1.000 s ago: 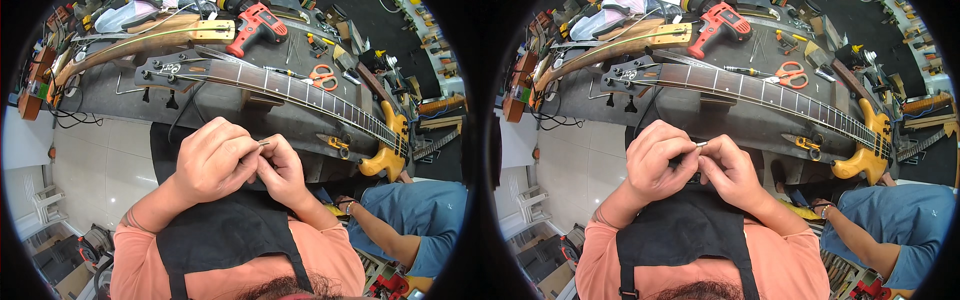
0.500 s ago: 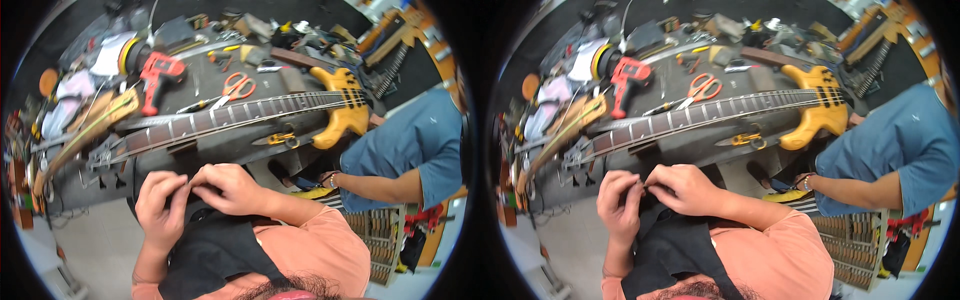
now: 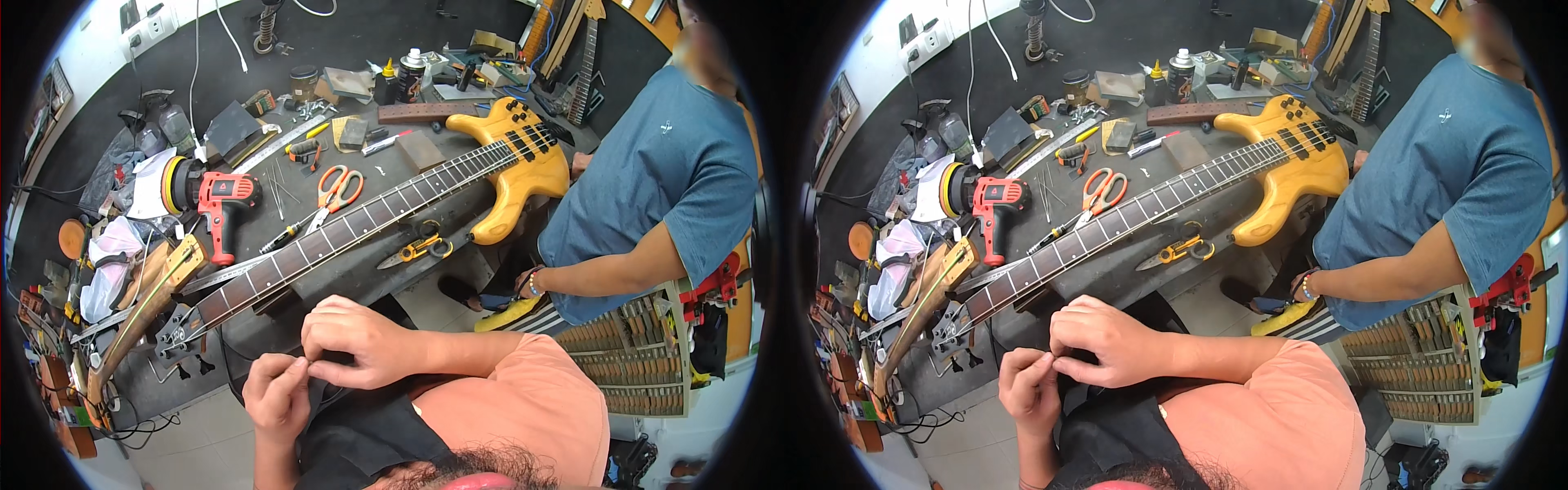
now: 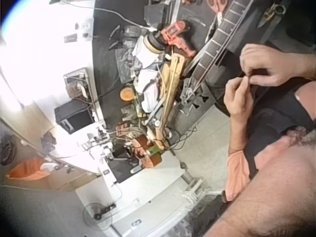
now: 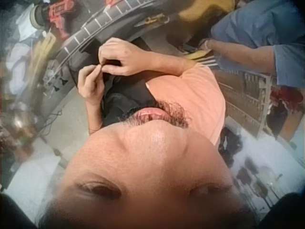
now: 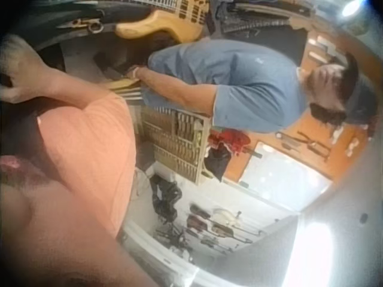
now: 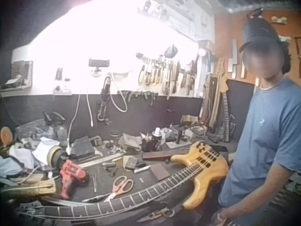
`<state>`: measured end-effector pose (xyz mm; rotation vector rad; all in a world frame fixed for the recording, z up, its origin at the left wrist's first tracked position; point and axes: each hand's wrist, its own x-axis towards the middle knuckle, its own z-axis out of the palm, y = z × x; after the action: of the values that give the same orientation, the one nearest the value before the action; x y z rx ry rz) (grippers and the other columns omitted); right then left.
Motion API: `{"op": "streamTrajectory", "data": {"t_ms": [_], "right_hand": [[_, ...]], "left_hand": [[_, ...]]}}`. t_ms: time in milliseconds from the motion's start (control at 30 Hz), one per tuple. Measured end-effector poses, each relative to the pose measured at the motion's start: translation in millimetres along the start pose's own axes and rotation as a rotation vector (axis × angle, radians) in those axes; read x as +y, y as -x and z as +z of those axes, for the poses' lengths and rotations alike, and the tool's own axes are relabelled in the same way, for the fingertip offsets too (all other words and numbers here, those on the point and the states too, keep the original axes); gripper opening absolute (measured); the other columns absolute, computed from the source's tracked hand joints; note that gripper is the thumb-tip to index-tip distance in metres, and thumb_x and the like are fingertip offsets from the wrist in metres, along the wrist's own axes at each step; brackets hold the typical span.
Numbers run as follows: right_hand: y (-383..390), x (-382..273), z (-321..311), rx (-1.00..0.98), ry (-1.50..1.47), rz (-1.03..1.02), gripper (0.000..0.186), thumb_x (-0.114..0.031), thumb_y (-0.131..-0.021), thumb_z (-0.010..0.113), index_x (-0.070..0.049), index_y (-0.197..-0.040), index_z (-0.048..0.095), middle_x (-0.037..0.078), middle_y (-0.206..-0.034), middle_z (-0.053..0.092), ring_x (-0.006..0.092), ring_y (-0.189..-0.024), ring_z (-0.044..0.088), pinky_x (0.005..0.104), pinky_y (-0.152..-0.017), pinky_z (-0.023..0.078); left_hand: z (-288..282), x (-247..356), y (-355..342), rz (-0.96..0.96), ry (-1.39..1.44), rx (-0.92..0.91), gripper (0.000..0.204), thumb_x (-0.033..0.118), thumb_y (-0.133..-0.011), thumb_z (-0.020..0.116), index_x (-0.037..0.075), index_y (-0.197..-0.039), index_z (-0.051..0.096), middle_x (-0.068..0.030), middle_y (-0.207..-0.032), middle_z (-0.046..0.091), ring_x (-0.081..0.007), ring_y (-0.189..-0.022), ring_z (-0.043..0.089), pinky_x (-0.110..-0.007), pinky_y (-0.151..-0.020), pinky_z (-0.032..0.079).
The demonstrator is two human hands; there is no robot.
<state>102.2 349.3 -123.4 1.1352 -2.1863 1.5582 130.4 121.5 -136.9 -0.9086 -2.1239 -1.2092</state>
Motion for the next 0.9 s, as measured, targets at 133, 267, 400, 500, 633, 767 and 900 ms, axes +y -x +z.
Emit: {"op": "streamTrajectory", "data": {"t_ms": [133, 267, 400, 500, 633, 767, 900], "right_hand": [[-2.7, 4.3, -1.3, -0.072, 0.126, -0.066, 0.015, -0.012, -0.097, 0.080, -0.007, -0.099, 0.066, 0.007, -0.093, 0.063, 0.0316, -0.091, 0.065, 0.0472, -0.097, 0.049], [-4.4, 7.0, -4.3, -0.027, 0.019, 0.005, 0.011, -0.006, -0.096, 0.077, -0.007, -0.101, 0.067, 0.008, -0.096, 0.069, 0.0319, -0.092, 0.070, 0.0480, -0.095, 0.051], [8.7, 18.6, 11.6, 0.102, -0.057, 0.158, 0.005, 0.002, -0.100, 0.065, -0.002, -0.099, 0.063, 0.011, -0.088, 0.066, 0.0287, -0.078, 0.064, 0.0422, -0.081, 0.053], [7.0, 19.5, 28.0, 0.124, -0.236, 0.276, 0.014, 0.002, -0.109, 0.060, -0.001, -0.096, 0.058, 0.008, -0.083, 0.062, 0.0170, -0.072, 0.058, 0.0336, -0.066, 0.047], [5.4, 21.1, 36.1, 0.052, -0.214, 0.307, 0.017, 0.002, -0.110, 0.060, -0.001, -0.094, 0.057, 0.007, -0.081, 0.059, 0.0154, -0.067, 0.051, 0.0335, -0.061, 0.043], [-4.8, 28.1, 39.5, -0.016, -0.164, 0.241, 0.017, 0.003, -0.106, 0.061, -0.001, -0.090, 0.056, 0.009, -0.079, 0.058, 0.0195, -0.067, 0.051, 0.0355, -0.061, 0.041], [-5.2, 37.6, 41.9, 0.029, -0.130, 0.229, 0.017, 0.003, -0.103, 0.063, -0.001, -0.088, 0.057, 0.009, -0.077, 0.057, 0.0225, -0.065, 0.051, 0.0374, -0.061, 0.040]], "left_hand": [[-1.2, -2.2, 3.7, 0.014, -0.064, -0.049, 0.039, -0.011, -0.083, 0.089, 0.003, -0.118, 0.079, -0.0127, -0.095, 0.072, -0.0282, -0.074, 0.070, -0.036, -0.063, 0.056], [-0.7, -0.3, -0.3, -0.144, 0.126, 0.026, 0.035, -0.010, -0.090, 0.087, 0.003, -0.121, 0.078, -0.0155, -0.105, 0.077, -0.0304, -0.086, 0.077, -0.037, -0.072, 0.062], [-0.6, -10.1, 16.1, -0.037, -0.005, 0.028, 0.030, -0.010, -0.088, 0.086, 0.006, -0.112, 0.078, -0.0152, -0.125, 0.076, -0.0293, -0.100, 0.080, -0.039, -0.081, 0.068], [-8.2, -17.1, 12.0, 0.222, -0.153, 0.055, 0.036, 0.002, -0.086, 0.089, 0.008, -0.121, 0.080, -0.0120, -0.126, 0.073, -0.0298, -0.103, 0.078, -0.040, -0.083, 0.069], [-13.0, -19.1, 15.0, 0.153, -0.061, 0.118, 0.038, 0.003, -0.084, 0.088, 0.004, -0.120, 0.081, -0.0120, -0.117, 0.076, -0.0289, -0.095, 0.078, -0.039, -0.079, 0.067], [-24.9, -25.5, 5.7, 0.132, -0.051, 0.120, 0.036, 0.001, -0.083, 0.086, 0.001, -0.118, 0.080, -0.0094, -0.105, 0.076, -0.0269, -0.085, 0.077, -0.038, -0.070, 0.063], [-52.0, -33.2, 4.6, -0.011, -0.082, 0.161, 0.025, -0.003, -0.091, 0.083, 0.001, -0.115, 0.076, -0.0116, -0.102, 0.076, -0.0269, -0.083, 0.077, -0.038, -0.070, 0.063]]}}
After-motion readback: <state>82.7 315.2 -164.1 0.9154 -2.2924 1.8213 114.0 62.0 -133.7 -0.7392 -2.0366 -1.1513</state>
